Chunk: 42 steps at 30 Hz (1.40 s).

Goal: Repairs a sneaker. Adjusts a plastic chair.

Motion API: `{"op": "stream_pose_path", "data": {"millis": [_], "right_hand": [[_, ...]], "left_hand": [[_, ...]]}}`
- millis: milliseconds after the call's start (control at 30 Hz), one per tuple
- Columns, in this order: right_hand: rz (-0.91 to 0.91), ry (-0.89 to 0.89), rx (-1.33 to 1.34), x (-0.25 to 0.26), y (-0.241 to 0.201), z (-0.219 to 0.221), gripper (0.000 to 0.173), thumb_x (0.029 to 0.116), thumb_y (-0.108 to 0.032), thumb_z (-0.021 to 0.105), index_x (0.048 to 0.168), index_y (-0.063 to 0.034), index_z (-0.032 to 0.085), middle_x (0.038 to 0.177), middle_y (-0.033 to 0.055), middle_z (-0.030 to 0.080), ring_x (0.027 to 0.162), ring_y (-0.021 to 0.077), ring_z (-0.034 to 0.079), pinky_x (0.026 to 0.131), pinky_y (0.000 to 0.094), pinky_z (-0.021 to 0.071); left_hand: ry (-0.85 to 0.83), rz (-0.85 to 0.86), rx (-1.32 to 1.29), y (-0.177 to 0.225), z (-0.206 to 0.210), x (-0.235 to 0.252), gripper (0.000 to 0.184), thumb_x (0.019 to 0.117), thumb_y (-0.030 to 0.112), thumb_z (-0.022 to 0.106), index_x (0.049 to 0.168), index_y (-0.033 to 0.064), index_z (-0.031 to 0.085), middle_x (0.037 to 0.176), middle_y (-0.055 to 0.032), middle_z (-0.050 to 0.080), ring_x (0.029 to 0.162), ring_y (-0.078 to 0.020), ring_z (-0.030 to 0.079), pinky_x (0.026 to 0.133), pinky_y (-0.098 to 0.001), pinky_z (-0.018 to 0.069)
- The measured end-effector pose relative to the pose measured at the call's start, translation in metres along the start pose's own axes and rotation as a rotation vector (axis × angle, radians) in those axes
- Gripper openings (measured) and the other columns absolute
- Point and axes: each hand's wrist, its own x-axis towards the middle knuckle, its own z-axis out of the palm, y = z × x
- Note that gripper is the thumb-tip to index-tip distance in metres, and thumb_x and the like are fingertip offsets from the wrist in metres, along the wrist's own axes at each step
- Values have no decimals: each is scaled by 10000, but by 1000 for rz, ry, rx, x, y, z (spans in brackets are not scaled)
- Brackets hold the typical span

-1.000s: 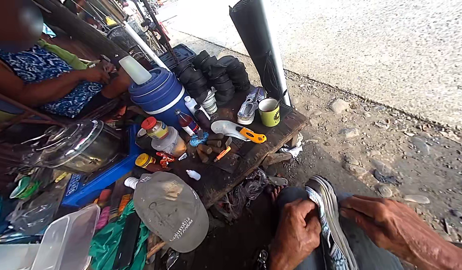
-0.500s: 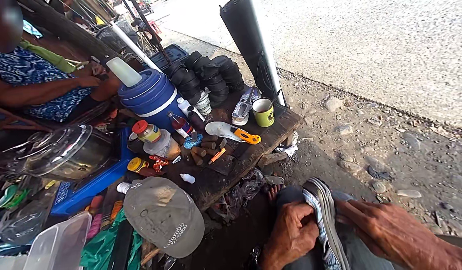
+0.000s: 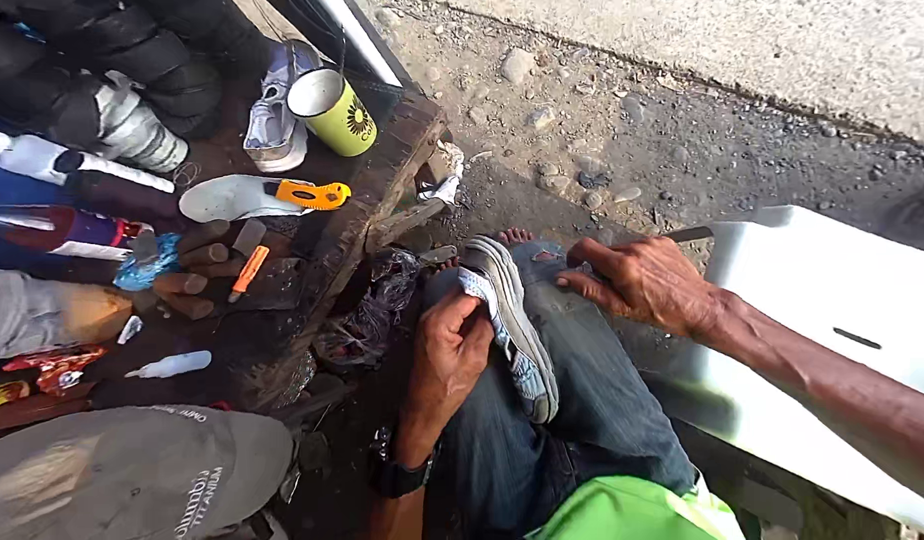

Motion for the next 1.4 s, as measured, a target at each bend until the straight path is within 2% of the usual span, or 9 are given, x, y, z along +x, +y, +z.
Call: {"op": "stream_pose_path", "data": {"millis": [200,333,533,733,800,967,1200,1300,1400], "right_hand": [[245,13,8,-43,35,-4,512,1031,-562,419,920,-132,674,530,-15,484,449,189,517,426,428,403],[310,-179,559,-42,8,6,514,1052,-572,442,867,-144,657,609,-46,502,542,93,509,524,338,427],[262,-133,1088,-44,-15,5,259,1014,-335,655,910,-101,698,717,-108,577,601,-63,473,531,125,368],[288,22,781,-1,-55,24,284,1004,-395,633,1055,-154,773,756,-62,677,638,25,585,599,279,501],[282,26,810,10,-59,27,207,967,-297,615,944,-142,750,711,-57,637,624,36,570,570,291,465],[205,-114,1544,-11,-50,-6,123,961,-180,557,862,-144,621,694,-106,558,540,-53,476,468,119,371],[161,-2,1517,-13,-29,6,138,965,-227,673,964,-105,610,1032,19,656,716,27,588,581,173,488],[237,-73,1398,-2,-27,6,45,967,-88,635,998,-79,604,762,-5,624,546,26,528,472,159,422],[105,-36,938,4,-24,-1,122,924,-44,578,948,-57,697,746,-36,616,649,21,552,557,178,445]], "left_hand": [[8,36,125,1,-4,-2,124,950,79,630,885,18,715,818,-9,687,726,-28,646,676,-191,561],[141,134,299,-2,0,-6,191,868,14,559,687,6,620,668,-24,604,651,-18,582,619,-169,481],[225,170,358,-7,4,-9,189,870,-24,541,721,-44,656,707,-93,663,716,-57,654,690,-192,530],[211,152,341,-6,3,-10,176,861,-37,539,720,-37,645,706,-63,645,721,-30,637,687,-175,518],[210,154,343,-6,3,-10,180,866,-37,538,736,-38,662,725,-67,663,748,-35,652,715,-181,531],[237,163,334,-9,4,-10,204,874,-33,527,712,-36,652,726,-73,661,753,-43,652,717,-178,528],[245,145,314,-8,5,-11,204,876,-48,529,706,-36,642,725,-64,650,754,-30,641,717,-166,520],[263,133,326,-8,1,-13,201,878,-47,533,711,-39,645,723,-57,653,752,-17,643,711,-156,522],[283,115,349,-9,0,-17,199,877,-45,530,714,-40,643,715,-56,651,736,-18,640,697,-159,520]]}}
